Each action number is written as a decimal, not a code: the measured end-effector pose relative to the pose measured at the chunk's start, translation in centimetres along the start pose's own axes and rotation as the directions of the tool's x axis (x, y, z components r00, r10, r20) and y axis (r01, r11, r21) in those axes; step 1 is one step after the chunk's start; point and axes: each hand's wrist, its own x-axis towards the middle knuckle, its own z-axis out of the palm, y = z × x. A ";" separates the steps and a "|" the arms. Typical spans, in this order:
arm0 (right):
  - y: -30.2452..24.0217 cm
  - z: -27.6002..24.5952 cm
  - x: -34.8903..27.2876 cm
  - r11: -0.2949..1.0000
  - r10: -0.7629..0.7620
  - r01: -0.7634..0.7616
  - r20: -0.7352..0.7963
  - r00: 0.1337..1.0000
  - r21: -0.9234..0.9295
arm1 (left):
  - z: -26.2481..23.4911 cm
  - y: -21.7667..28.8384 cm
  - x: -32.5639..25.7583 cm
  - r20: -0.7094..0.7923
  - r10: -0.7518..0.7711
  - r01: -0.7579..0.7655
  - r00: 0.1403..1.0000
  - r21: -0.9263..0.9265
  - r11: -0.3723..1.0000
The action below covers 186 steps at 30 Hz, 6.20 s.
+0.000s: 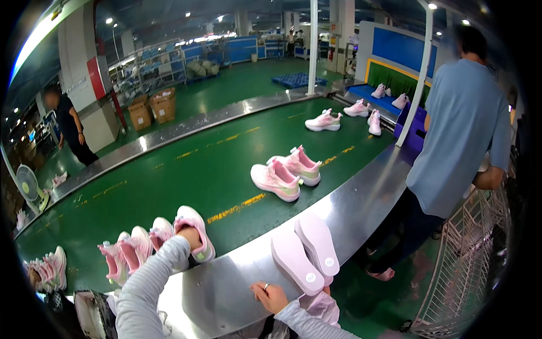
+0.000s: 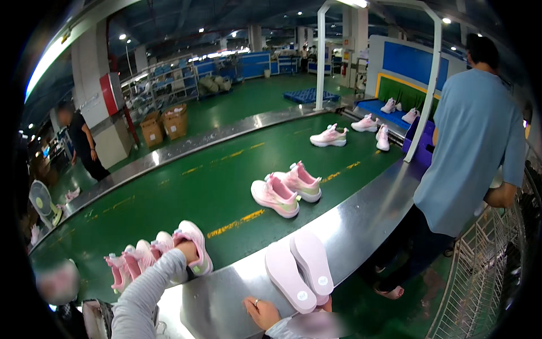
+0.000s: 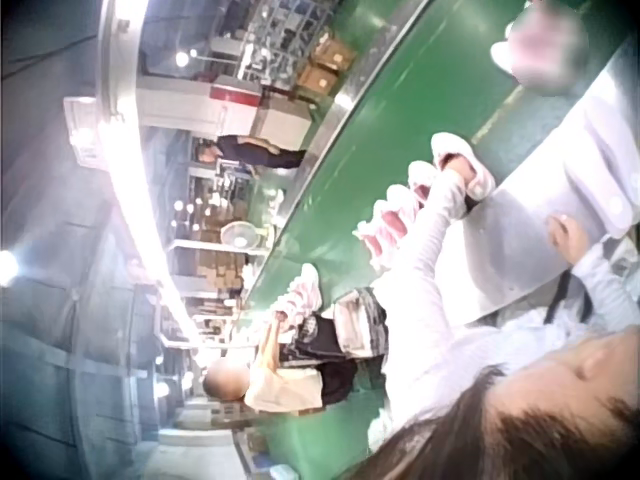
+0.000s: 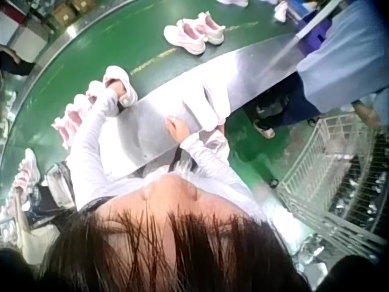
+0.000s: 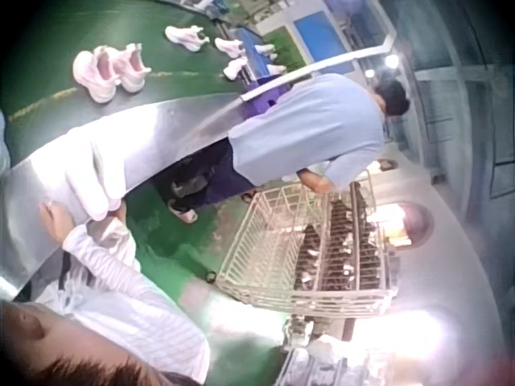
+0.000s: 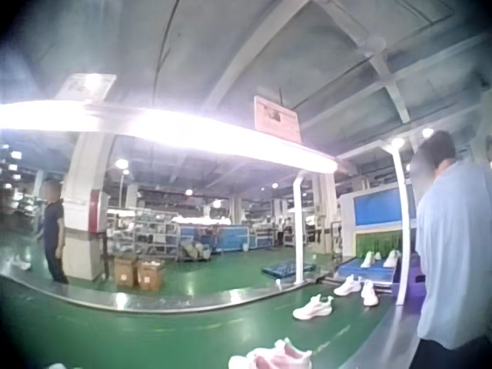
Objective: The person inserts pink shoe insoles into white and pink sneakers moving along a factory conveyor belt. They pick up insoles from a stack, place them into the shoes, and then push the shoes forward on the belt. The person briefly walks to a nearby rack to restock insoles before returning to the line.
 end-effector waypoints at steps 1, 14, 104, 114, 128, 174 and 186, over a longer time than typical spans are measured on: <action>0.7 0.0 0.5 0.997 0.030 -0.029 -0.014 0.999 0.065 | -2.3 -0.4 0.1 0.025 0.092 -0.086 0.995 -0.177 0.980; -0.6 -1.1 0.3 1.000 -0.017 0.017 -0.082 0.996 -0.004 | -4.4 -0.7 0.0 0.541 0.212 -0.220 0.814 -0.051 0.974; -4.7 -7.8 3.6 0.602 -0.500 0.110 -0.265 0.825 -0.791 | -5.6 9.1 -1.6 -0.366 0.200 -0.325 0.909 -0.320 0.890; -7.4 -8.6 1.9 0.375 0.046 -0.130 -0.122 0.992 -0.918 | 0.6 5.4 4.8 -0.742 -0.464 -0.405 0.484 -0.660 0.633; -14.0 -4.6 9.2 0.187 -0.320 0.242 0.173 0.931 -0.952 | -0.4 2.1 4.5 -0.535 -0.578 -0.140 0.616 -0.796 0.588; -6.7 12.2 28.3 0.706 0.134 -0.151 -0.079 0.988 -0.692 | 1.0 -2.7 3.6 -0.464 -0.539 -0.441 0.703 -0.879 0.182; -9.9 8.8 23.2 0.776 -0.095 0.066 -0.014 0.995 -0.627 | -1.3 -4.2 5.2 -0.360 -0.369 -0.353 0.857 -0.931 0.090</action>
